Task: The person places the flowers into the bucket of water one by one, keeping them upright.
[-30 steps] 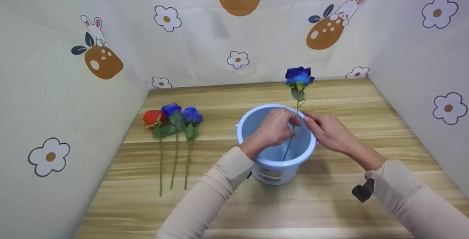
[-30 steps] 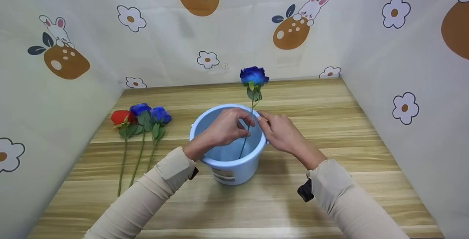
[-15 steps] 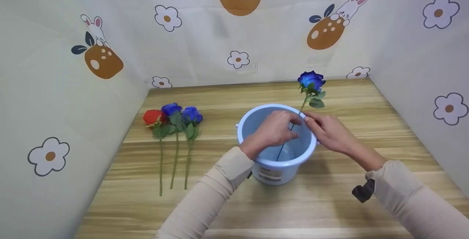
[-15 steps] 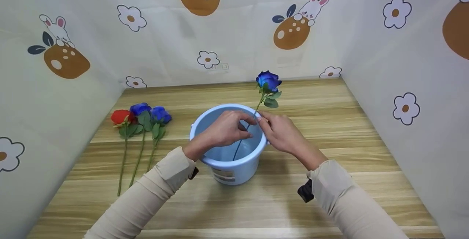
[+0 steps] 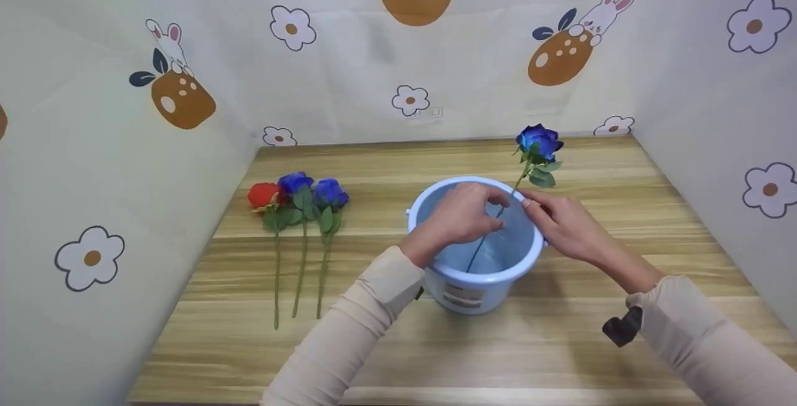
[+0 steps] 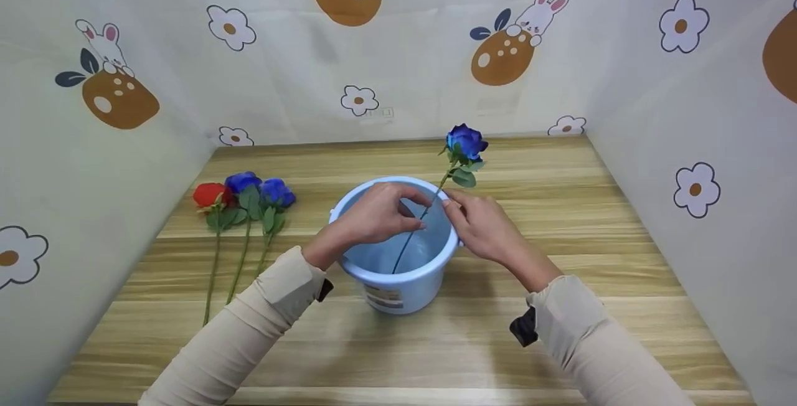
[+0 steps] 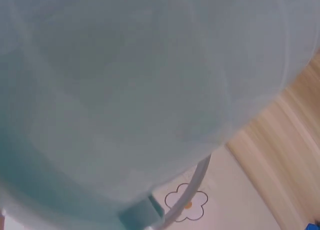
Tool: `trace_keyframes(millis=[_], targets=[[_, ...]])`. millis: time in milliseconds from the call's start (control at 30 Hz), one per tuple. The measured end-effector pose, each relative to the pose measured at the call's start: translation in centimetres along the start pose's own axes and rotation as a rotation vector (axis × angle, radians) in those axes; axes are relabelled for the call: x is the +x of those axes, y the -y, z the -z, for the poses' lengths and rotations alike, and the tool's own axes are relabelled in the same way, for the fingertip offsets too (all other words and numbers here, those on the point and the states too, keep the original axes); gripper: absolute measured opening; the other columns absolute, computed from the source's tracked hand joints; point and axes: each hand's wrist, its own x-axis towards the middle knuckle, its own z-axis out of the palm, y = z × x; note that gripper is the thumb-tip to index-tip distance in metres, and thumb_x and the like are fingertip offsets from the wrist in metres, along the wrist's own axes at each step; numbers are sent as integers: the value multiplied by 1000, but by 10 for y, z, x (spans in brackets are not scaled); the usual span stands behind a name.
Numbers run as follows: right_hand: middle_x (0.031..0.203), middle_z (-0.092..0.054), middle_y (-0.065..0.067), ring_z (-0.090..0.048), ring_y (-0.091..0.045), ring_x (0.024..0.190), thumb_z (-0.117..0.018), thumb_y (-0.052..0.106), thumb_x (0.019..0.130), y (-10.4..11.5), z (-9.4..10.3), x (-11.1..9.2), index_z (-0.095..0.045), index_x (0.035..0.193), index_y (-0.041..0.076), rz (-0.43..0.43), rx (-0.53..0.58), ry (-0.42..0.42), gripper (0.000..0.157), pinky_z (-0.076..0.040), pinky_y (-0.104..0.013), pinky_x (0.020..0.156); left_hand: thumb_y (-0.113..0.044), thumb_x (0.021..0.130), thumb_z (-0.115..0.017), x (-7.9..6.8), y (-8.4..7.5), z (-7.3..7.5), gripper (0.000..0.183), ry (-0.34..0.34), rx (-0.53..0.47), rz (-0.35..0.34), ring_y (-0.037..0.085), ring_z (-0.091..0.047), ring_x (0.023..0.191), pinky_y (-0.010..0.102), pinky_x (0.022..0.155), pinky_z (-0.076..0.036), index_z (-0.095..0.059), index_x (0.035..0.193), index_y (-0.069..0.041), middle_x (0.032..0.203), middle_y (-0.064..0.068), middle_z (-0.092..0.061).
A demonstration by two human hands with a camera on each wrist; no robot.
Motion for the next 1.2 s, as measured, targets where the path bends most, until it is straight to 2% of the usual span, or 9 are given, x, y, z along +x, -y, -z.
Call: trace_keyframes(millis=[100,200,400,500,800,1000,1200], targets=[[124,-74,-23,-72,-26,93,-43,32,115,0,1,-1,-52,152,-2,-21,4,12,52,-59,-30,79,-19,97,-78,-5,3,10,36,-29,-20,16,22,-65,132,36,107,-55,-74,131,-13,137,4,-73],[126,-74,-24,-70,-26,94,-43,32,115,0,1,-2,-53,152,-3,-25,-2,9,52,-57,-29,80,-18,97,-78,-11,7,20,35,-58,-50,19,24,-66,129,36,106,-56,-74,131,-11,136,7,-73],[128,-72,-26,-72,-32,100,-44,30,115,0,-1,-3,-54,151,-3,-12,-5,-6,50,-60,-49,89,-16,99,-75,-26,21,43,35,-98,-127,72,23,-71,118,33,96,-60,-72,134,-9,135,8,-72],[128,-72,-27,-72,-33,102,-44,30,114,-1,-2,-3,-53,151,-4,-13,-5,-8,51,-60,-53,91,-13,100,-72,-35,31,56,35,-129,-152,102,23,-73,116,34,94,-62,-71,134,-9,136,8,-71],[117,-76,-24,-73,-26,90,-45,29,114,-1,-1,-4,-55,149,-5,-4,1,-4,50,-56,-24,74,-7,98,-65,-61,71,84,33,-243,-145,134,29,-74,112,38,95,-62,-72,131,-7,130,12,-73],[111,-77,-24,-70,-24,83,-47,27,113,0,2,-2,-56,148,-6,14,3,-30,48,-55,-22,69,-9,98,-65,-75,97,95,32,-262,-113,196,31,-70,119,45,100,-59,-72,130,-6,130,14,-72],[117,-76,-26,-71,-27,89,-47,27,114,1,1,0,-55,148,-5,23,3,-19,48,-55,-20,74,-9,97,-64,-91,126,96,33,-240,-53,280,35,-69,121,50,102,-57,-72,129,-5,129,19,-73]])
